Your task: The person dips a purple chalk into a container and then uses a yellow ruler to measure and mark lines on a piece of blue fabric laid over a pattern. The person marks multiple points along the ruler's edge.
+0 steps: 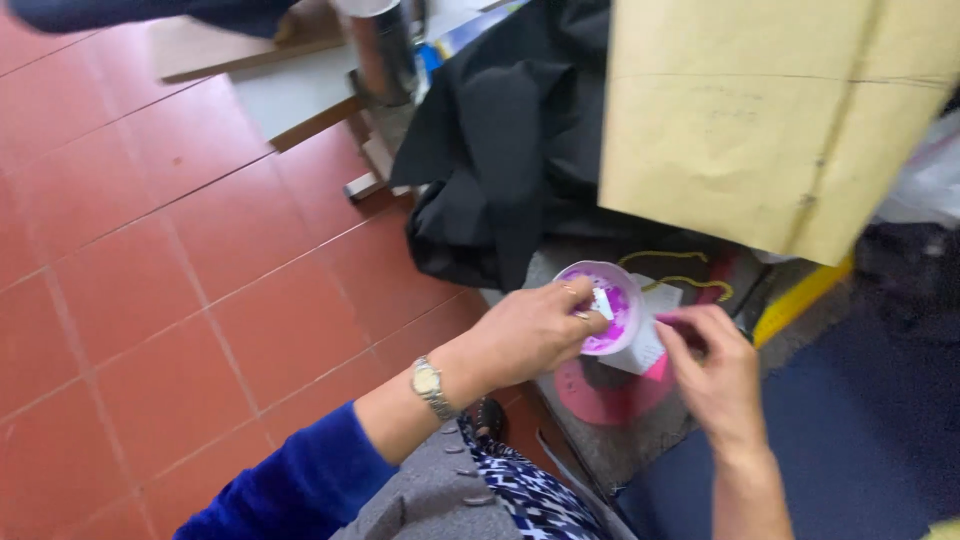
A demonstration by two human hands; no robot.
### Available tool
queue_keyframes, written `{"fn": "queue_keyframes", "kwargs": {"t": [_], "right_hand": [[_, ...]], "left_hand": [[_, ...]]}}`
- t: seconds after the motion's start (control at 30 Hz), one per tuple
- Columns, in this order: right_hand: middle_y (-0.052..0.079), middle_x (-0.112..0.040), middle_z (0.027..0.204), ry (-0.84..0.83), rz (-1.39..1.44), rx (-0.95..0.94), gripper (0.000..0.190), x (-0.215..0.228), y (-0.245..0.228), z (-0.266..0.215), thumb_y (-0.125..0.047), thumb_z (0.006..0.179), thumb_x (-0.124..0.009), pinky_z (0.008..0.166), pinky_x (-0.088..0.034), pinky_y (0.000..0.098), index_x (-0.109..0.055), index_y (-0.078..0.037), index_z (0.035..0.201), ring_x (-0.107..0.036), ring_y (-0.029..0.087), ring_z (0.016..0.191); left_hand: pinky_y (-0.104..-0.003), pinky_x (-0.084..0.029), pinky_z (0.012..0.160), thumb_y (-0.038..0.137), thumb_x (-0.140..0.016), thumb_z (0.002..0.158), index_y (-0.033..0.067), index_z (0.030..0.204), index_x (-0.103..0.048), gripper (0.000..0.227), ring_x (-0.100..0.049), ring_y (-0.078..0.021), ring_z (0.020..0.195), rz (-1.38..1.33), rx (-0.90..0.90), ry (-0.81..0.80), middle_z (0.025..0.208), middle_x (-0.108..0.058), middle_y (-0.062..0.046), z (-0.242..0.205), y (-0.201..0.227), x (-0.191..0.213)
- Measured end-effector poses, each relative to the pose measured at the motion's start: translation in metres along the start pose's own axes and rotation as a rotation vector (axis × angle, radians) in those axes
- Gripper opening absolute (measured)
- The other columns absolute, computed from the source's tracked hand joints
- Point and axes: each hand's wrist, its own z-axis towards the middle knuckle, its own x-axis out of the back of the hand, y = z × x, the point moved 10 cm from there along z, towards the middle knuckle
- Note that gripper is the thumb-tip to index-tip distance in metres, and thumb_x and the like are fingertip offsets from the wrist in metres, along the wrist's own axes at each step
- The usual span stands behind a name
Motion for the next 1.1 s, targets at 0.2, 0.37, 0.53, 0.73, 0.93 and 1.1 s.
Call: {"fn": "queue_keyframes", "kwargs": {"t": [0.2, 0.37, 0.53, 0.73, 0.93, 1.1], "right_hand": [[0.011, -0.058, 0.092, 0.017, -0.103, 0.096, 0.017, -0.025, -0.016, 0.024, -0.020, 0.080, -0.075, 0.079, -0.050, 0.0452, -0.071, -0.013, 0.095, -0.062, 0.036, 0.089], [0.006, -0.053, 0.097, 0.017, -0.386, -0.076, 0.022, -0.045, 0.003, 0.023, -0.028, 0.072, -0.080, 0.075, -0.046, 0.0466, -0.068, -0.017, 0.086, -0.055, 0.032, 0.093], [0.007, -0.049, 0.114, 0.097, -0.515, -0.144, 0.028, -0.052, -0.002, 0.015, -0.033, 0.070, -0.081, 0.084, -0.045, 0.0499, -0.065, -0.015, 0.085, -0.046, 0.035, 0.113], [0.007, -0.050, 0.118, 0.089, -0.431, -0.184, 0.024, -0.058, 0.019, 0.011, -0.029, 0.073, -0.079, 0.087, -0.043, 0.0482, -0.065, -0.014, 0.084, -0.043, 0.033, 0.118], [0.005, -0.051, 0.117, 0.092, -0.389, -0.134, 0.020, -0.063, 0.019, 0.013, -0.024, 0.074, -0.079, 0.085, -0.044, 0.0458, -0.064, -0.013, 0.083, -0.044, 0.030, 0.118], [0.004, -0.053, 0.114, 0.080, -0.290, -0.121, 0.019, -0.064, 0.022, 0.015, -0.021, 0.072, -0.079, 0.084, -0.043, 0.0450, -0.064, -0.014, 0.081, -0.046, 0.030, 0.115]], "left_hand": [[-0.036, -0.055, 0.068, 0.013, -0.068, 0.078, 0.0182, 0.099, -0.069, 0.021, -0.067, -0.0296, 0.083, -0.477, 0.233, 0.174, 0.091, -0.061, -0.004, -0.007, -0.060, 0.030], [-0.025, -0.059, 0.066, 0.006, -0.071, 0.082, 0.0039, 0.103, -0.070, 0.021, -0.069, -0.0155, 0.071, -0.949, 0.613, 0.142, 0.085, -0.066, -0.009, -0.025, -0.097, 0.014], [-0.030, -0.061, 0.071, 0.007, -0.070, 0.084, 0.0022, 0.110, -0.067, 0.027, -0.073, -0.0193, 0.072, -1.142, 0.842, 0.076, 0.082, -0.069, -0.013, -0.037, -0.111, -0.015], [-0.029, -0.062, 0.070, 0.001, -0.072, 0.078, -0.0025, 0.107, -0.068, 0.030, -0.071, -0.0162, 0.069, -1.126, 0.872, 0.133, 0.085, -0.067, -0.014, -0.037, -0.106, -0.016], [-0.032, -0.062, 0.071, 0.001, -0.075, 0.076, -0.0049, 0.106, -0.069, 0.030, -0.072, -0.0194, 0.068, -1.114, 0.876, 0.163, 0.085, -0.067, -0.017, -0.036, -0.100, -0.020], [-0.029, -0.061, 0.068, 0.001, -0.077, 0.075, -0.0059, 0.103, -0.070, 0.030, -0.068, -0.0155, 0.068, -1.086, 0.841, 0.195, 0.082, -0.067, -0.015, -0.031, -0.094, -0.019]]}}
